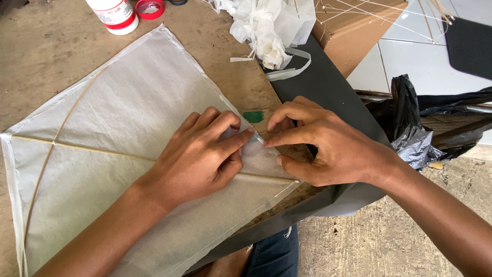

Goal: The person is assembling a kite by applying glue to the edges of the paper and folding it over the bamboo frame.

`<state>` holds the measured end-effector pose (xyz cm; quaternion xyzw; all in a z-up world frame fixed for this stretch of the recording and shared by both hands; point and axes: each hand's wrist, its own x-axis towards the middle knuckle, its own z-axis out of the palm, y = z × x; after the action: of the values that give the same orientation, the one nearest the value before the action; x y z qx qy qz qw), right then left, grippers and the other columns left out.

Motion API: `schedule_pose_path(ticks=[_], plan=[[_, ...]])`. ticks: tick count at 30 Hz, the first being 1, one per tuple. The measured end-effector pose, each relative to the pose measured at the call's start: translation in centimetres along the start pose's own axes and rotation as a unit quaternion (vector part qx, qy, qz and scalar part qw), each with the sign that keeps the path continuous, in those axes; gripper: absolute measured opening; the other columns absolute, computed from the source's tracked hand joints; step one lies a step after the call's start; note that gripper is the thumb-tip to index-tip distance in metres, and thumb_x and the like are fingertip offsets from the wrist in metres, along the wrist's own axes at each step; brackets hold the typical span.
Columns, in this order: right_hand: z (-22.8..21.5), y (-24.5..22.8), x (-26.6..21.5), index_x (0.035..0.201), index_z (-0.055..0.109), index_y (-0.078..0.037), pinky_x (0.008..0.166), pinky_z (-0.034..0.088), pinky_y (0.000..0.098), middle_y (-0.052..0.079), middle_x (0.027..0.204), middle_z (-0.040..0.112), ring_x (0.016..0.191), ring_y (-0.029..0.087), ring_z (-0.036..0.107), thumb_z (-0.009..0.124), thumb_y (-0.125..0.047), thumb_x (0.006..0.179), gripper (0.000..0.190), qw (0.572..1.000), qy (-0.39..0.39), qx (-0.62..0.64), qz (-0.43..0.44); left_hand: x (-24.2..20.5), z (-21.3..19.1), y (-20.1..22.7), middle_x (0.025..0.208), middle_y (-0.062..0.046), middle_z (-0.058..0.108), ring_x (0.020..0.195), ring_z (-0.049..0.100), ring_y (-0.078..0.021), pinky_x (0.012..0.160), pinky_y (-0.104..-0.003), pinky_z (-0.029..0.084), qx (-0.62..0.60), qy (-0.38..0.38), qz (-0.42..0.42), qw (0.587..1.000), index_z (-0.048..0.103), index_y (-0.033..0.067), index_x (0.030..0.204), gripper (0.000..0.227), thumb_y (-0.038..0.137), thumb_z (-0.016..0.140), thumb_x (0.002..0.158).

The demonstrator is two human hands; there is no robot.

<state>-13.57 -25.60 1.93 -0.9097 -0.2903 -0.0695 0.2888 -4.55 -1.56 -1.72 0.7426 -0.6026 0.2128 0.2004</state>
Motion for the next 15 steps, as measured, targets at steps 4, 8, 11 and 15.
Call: schedule_pose_path(ticks=[4,8,11,15], plan=[[-0.02,0.07,-0.19,0.099,0.081,-0.010,0.084,0.049,0.0359,0.006,0.113,0.064,0.093,0.021,0.057,0.072,-0.010,0.085,0.017,1.000,0.018,0.004,-0.023,0.05,-0.06,-0.01,0.103,-0.008,0.056,0.090,0.054,-0.0294,0.071,-0.044,0.045,-0.004,-0.005,-0.002,1.000,0.073,0.0049,0.115,0.030,0.008,0.062,0.087],[-0.19,-0.19,-0.23,0.081,0.078,-0.009,0.083,0.048,0.0381,0.007,0.110,0.063,0.089,0.022,0.055,0.069,-0.007,0.080,0.010,0.997,0.019,0.007,-0.069,0.02,-0.12,-0.05,0.104,-0.008,0.056,0.090,0.054,-0.0288,0.071,-0.043,0.046,0.002,-0.008,0.003,1.000,0.072,0.0049,0.115,0.028,0.008,0.062,0.089],[-0.27,-0.37,-0.25,0.071,0.075,-0.009,0.083,0.045,0.0406,0.007,0.107,0.061,0.085,0.023,0.053,0.068,-0.006,0.080,0.011,0.995,0.014,0.014,-0.093,-0.04,-0.07,-0.10,0.104,-0.008,0.056,0.091,0.055,-0.0285,0.072,-0.043,0.047,0.001,-0.008,0.005,1.000,0.072,0.0046,0.115,0.028,0.008,0.062,0.089],[-0.39,-0.43,-0.54,0.057,0.063,-0.012,0.088,0.043,0.0442,0.008,0.106,0.062,0.085,0.023,0.054,0.066,-0.006,0.070,0.015,0.994,0.011,0.042,-0.103,-0.04,-0.07,-0.15,0.104,-0.009,0.056,0.090,0.054,-0.0282,0.073,-0.043,0.047,0.002,-0.014,0.007,1.000,0.072,0.0042,0.117,0.029,0.008,0.062,0.090]])
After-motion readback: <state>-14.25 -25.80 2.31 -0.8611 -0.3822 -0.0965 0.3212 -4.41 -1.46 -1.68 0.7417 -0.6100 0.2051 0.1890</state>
